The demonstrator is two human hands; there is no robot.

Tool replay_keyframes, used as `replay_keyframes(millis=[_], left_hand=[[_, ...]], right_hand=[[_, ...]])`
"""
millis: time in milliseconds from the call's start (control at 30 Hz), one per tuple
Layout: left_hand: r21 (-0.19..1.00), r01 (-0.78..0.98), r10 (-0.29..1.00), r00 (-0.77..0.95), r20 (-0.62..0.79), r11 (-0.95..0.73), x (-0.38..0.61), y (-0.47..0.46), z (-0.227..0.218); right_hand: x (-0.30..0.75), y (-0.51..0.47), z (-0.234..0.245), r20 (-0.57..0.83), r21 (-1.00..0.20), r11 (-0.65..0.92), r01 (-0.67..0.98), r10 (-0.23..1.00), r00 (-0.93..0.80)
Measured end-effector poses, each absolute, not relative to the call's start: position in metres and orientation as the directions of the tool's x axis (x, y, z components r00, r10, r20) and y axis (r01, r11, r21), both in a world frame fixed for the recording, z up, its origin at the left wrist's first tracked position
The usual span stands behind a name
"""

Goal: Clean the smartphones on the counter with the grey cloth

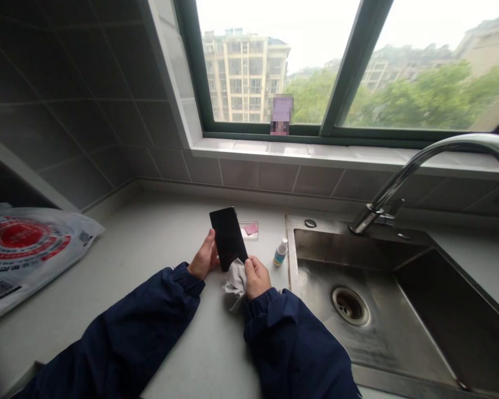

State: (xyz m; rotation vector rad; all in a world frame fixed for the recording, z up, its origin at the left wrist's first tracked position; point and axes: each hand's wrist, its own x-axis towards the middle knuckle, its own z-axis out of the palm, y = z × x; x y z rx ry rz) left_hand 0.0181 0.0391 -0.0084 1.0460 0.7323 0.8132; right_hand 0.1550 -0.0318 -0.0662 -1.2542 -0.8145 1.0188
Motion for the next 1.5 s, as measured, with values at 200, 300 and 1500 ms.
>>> replay_keyframes(millis=[200, 300, 1500], left_hand=[[0.691, -0.558, 0.817, 0.572, -0.080, 0.459, 0.022, 0.029, -0.007], [0.657, -0.557, 0.804, 0.579, -0.132, 0.508, 0.019, 0.032, -0.012], [0.607, -0.404, 0.612, 0.771, -0.178, 0.685, 0.011, 0.043, -0.016]], right_hand=[[0.145, -0.040, -0.054, -0.037, -0.973, 0.008, -0.230, 0.981, 0.190], [0.146, -0.041, -0.049, -0.042, -0.975, -0.003, -0.224, 0.984, 0.172], [0.155, -0.038, -0.057, 0.155, -0.980, 0.197, 0.005, 0.758, 0.633]])
